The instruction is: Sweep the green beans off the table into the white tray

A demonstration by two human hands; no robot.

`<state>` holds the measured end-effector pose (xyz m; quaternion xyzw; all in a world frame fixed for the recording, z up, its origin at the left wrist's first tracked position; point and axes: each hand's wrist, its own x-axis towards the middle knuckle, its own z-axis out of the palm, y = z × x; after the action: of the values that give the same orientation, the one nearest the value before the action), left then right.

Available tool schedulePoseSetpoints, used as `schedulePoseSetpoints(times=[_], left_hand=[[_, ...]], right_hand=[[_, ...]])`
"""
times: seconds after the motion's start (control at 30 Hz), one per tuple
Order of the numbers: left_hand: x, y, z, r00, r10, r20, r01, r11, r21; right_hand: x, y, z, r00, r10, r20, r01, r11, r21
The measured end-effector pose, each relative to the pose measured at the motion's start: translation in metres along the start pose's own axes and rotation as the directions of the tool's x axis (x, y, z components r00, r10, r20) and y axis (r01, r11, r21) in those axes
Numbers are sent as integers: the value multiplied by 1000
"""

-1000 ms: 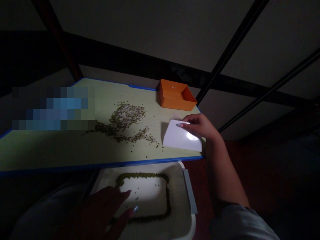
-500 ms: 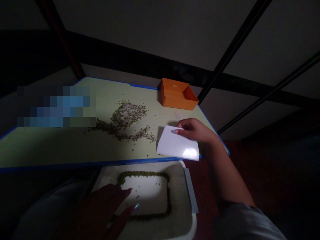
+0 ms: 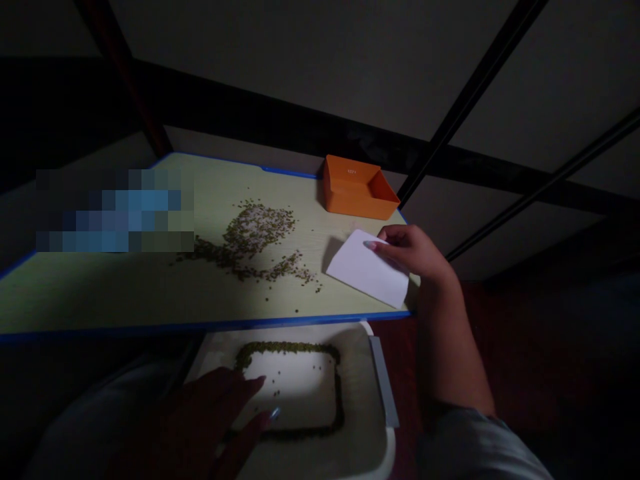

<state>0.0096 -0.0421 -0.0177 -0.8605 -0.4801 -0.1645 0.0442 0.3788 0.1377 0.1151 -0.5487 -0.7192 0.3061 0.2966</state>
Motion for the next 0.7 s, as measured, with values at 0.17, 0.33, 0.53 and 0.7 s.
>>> schedulePoseSetpoints(times=[0.17,0.33,0.53,0.7], left_hand=[[-1,1,1,999,-28,22,29,999,-32],[0,2,0,999,-49,7,49,997,-57],[4,0,-2,999,-36,14,37,997,-65],[6,3,-5,998,-50,26,51,996,-76]], right_hand=[[2,2,3,997,14,72,-10,999,-51],[4,1,12,994,-5,107,8,1000,-24],[5,-2,13,985,3,175,-6,1000,19],[1,-1,4,992,-4,124,2,1000,15]])
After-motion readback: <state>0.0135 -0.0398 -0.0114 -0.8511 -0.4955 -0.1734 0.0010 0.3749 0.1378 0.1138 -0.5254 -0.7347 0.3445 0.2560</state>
